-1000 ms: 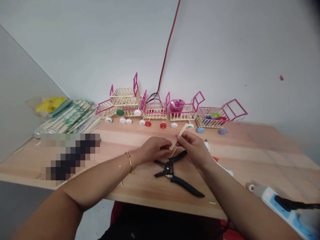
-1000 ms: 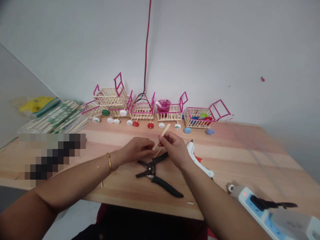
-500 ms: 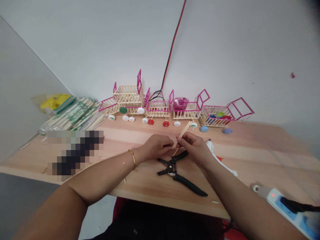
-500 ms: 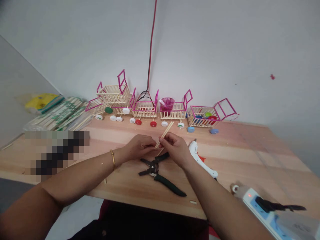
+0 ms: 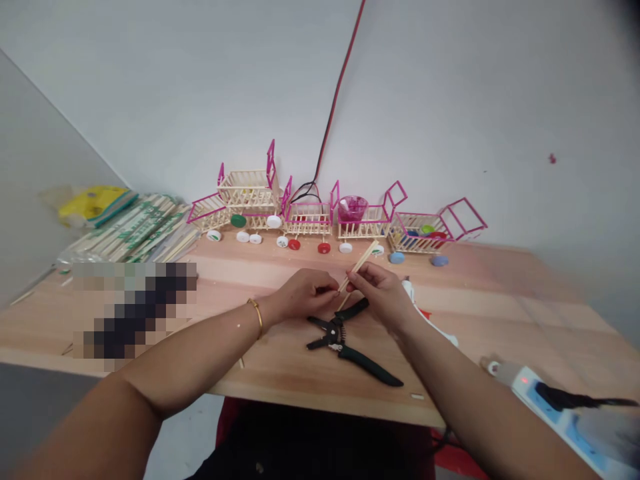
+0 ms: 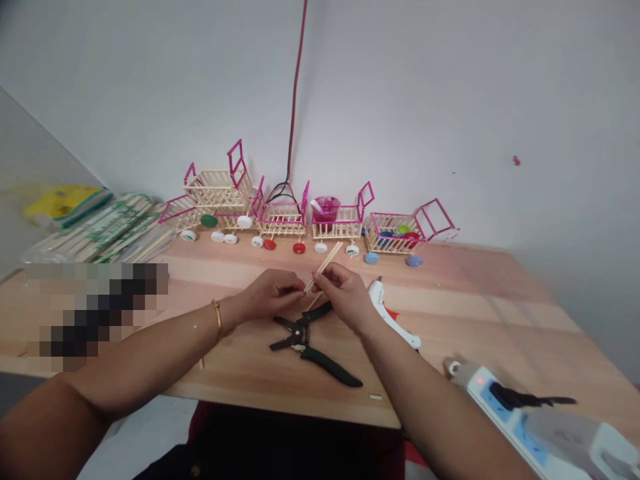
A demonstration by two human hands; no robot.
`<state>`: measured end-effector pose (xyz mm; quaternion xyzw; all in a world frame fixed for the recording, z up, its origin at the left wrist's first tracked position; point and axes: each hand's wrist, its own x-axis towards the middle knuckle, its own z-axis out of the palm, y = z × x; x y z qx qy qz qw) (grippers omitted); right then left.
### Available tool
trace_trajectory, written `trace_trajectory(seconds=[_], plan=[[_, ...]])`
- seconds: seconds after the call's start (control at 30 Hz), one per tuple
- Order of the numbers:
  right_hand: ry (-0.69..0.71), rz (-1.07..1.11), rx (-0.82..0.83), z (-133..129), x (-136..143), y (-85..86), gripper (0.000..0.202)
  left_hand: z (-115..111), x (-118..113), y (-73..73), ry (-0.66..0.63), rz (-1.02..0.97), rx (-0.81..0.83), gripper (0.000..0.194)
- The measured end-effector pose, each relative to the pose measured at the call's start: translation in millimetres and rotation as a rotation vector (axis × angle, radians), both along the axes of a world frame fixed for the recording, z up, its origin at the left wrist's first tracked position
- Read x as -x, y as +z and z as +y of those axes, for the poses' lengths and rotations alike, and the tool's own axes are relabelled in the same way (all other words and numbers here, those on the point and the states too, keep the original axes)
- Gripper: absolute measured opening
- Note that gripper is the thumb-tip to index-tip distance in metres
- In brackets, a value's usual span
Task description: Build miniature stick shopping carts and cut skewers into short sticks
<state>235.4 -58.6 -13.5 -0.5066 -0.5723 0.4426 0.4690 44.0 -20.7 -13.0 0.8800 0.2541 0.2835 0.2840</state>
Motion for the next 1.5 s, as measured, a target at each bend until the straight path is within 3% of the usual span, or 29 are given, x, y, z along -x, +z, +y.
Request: trace_trajectory(seconds=[0.87, 1.07, 1.3, 1.5], plan=[[0.014, -0.077, -0.024, -0.1, -1.6, 1.5, 0.03, -1.1, 0.3, 1.2, 0.068, 0.036, -0.006, 0.021], [0.056, -0.085, 0.002, 1.2, -3.2, -0.5, 0.032, 1.7, 0.6, -3.7, -0.008, 0.059, -0.153, 0.022], [0.078, -0.109, 0.02, 1.0, -1.3, 3.3, 0.033, 0.2, -0.5, -3.4, -0.043, 0.04, -0.176, 0.029], [0.056, -0.257, -0.052, 0.7, -3.3, 2.6, 0.028, 4.5, 2.8, -3.3, 0.135, -0.027, -0.089, 0.013]])
